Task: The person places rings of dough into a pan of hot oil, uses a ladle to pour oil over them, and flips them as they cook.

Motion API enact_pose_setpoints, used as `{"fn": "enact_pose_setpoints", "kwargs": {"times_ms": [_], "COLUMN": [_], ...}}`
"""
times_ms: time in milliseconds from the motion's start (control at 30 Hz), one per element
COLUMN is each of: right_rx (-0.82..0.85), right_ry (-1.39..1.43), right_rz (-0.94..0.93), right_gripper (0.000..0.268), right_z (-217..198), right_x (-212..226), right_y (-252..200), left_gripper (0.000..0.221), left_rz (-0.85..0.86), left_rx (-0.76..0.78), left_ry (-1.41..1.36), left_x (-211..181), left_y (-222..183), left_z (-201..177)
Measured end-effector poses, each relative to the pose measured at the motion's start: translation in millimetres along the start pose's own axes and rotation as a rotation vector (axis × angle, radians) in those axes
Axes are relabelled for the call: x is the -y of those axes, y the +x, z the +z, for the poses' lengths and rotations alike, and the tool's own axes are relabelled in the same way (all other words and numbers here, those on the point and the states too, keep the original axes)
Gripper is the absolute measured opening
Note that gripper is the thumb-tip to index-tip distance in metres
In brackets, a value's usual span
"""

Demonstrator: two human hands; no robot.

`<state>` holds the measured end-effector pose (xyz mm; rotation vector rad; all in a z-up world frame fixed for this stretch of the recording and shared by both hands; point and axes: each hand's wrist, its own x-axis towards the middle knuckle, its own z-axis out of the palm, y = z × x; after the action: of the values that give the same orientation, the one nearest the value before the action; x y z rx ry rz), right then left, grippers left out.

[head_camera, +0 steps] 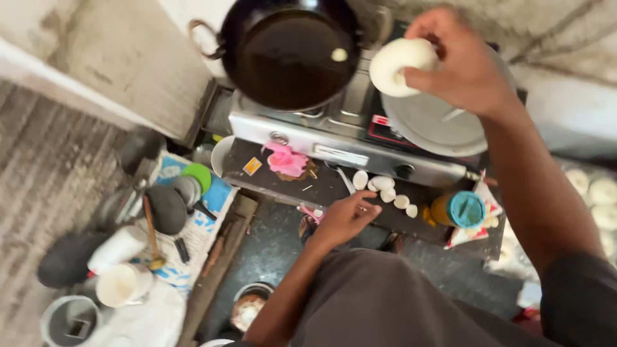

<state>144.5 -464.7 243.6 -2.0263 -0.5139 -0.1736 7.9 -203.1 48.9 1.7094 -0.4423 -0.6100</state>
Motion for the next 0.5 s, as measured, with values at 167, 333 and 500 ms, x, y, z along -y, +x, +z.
{"fn": "enact_pose_setpoints", "kwargs": {"times_ms": [167, 333, 500], "right_rx": [0.091, 0.072, 0.018], "right_ry": [-0.394, -0.618, -0.949], "right_rz": [-0.045, -0.101, 0.080], "right_gripper": [0.041, 0.042, 0.042], "right_z": [79, 119, 131], "right_x": [-63, -179, -238], "right_y": [119, 189, 217], "left_gripper": [0.048, 0.047, 0.045], "left_rz": [-0.016, -0.044, -0.041], "left_rx": [-0.156, -0.212, -0.289], "left_ry": [-0.088, -0.162, -0.165], "left_x": [37, 59, 70], "left_y": [-33, -57, -69], "left_z": [-61, -89, -105]}}
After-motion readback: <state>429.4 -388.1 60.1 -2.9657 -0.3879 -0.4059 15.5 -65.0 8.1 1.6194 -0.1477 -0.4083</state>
